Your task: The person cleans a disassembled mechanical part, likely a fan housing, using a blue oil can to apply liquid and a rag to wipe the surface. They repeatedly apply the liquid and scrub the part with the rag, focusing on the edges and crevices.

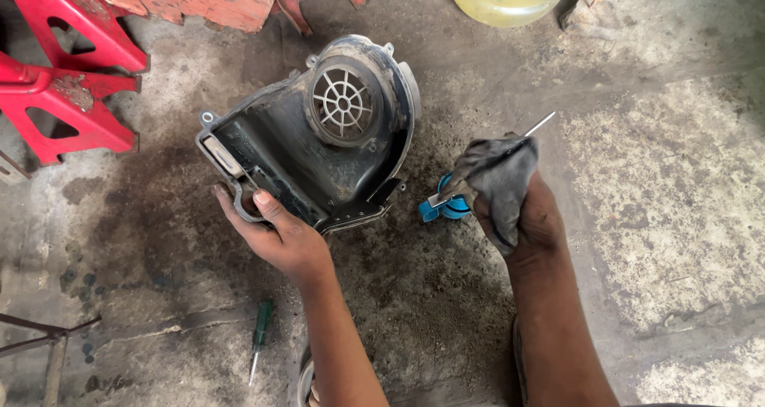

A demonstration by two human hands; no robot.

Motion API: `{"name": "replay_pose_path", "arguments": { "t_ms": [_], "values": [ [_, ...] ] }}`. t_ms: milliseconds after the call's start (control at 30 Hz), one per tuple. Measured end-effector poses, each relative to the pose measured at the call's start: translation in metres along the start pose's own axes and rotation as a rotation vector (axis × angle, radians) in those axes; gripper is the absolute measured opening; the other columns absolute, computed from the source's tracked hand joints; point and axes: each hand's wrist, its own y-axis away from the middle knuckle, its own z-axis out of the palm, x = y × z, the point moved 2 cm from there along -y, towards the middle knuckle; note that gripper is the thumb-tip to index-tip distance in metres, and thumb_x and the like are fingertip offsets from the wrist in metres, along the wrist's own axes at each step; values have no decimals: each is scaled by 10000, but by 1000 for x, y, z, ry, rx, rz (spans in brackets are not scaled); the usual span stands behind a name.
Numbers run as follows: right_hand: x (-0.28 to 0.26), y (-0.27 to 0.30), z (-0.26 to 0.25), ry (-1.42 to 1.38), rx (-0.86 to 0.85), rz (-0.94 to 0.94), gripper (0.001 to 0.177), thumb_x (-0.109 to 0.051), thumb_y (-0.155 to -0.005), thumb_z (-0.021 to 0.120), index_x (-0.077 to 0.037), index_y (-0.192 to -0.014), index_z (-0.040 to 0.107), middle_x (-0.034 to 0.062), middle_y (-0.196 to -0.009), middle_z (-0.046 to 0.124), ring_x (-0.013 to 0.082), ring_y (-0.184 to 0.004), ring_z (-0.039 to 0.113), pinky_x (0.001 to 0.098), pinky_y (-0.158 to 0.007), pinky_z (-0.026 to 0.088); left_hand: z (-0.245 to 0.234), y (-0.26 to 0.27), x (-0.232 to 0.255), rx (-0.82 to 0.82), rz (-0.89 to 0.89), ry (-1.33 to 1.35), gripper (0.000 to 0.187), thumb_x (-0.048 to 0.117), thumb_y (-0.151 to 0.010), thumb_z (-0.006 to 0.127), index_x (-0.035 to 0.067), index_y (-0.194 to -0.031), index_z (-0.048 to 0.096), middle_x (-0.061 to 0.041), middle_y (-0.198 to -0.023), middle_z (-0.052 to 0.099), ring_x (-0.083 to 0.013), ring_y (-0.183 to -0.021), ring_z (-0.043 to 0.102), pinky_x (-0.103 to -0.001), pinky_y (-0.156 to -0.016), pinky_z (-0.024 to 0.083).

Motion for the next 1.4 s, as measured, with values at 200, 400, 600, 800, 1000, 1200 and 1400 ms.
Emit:
{"name": "replay_pose_path", "arguments": {
  "t_ms": [200, 400, 600, 800, 1000, 1200, 1400],
  "values": [
    [14, 0, 21, 203, 194, 44, 445, -249, -1075, 521, 111, -1323, 603, 213, -1110, 701, 204, -785, 720, 304, -646, 619, -6, 1, -16, -25, 71, -86, 762, 485, -1152, 439, -67, -1617, 193, -259, -1513, 487, -332, -1351, 619, -403, -1082, 591],
    [66, 7, 45, 115, 464, 345, 571, -407, -942, 500, 36, -1279, 627, 120, -1050, 744, 221, -837, 720, 344, -696, 583, -15, 21, -62, 104, 111, -338, 621, 466, -1157, 422, -25, -1536, 446, -203, -1421, 610, -312, -1242, 674, -415, -1003, 567],
    [135, 10, -7, 954, 494, 497, 440, -338, -932, 678, -100, -1299, 719, 13, -844, 663, 131, -724, 565, 295, -670, 453, -39, 18, -66, 100, 132, -285, 395, 259, -1089, 493, -14, -1373, 519, -171, -1315, 599, -266, -1095, 664, -419, -908, 573],
    [174, 32, -50, 1176, 351, 541, 376, -221, -962, 642, -77, -1306, 690, -15, -762, 553, 113, -663, 460, 327, -598, 402, -55, -10, -55, -94, 186, 191, 372, -4, -864, 539, 128, -1175, 383, -102, -1232, 530, -163, -980, 494, -323, -991, 477],
    [171, 33, -53, 1521, 138, 420, 409, -151, -927, 626, -88, -1327, 684, 101, -904, 632, 204, -713, 595, 399, -649, 485, -52, -22, -11, -211, 123, -6, 530, 225, -1013, 688, 44, -1446, 445, -73, -1158, 594, -189, -1031, 577, -373, -991, 525],
    [182, 43, -47, 1863, -116, 128, 432, -87, -845, 669, -43, -1275, 667, 219, -1200, 667, 409, -968, 682, 480, -808, 561, -30, -22, 18, -333, 176, -297, 346, 300, -1090, 612, -20, -1159, 725, -150, -1100, 725, -246, -1029, 715, -395, -914, 571],
    [203, 38, -20, 2021, -74, 269, 441, -86, -828, 669, 0, -1259, 629, 212, -1254, 634, 427, -928, 680, 493, -737, 578, -31, -16, 2, -158, 251, -536, 358, 289, -1085, 614, -15, -926, 718, -153, -807, 713, -295, -703, 715, -417, -615, 536]
  ]
}}
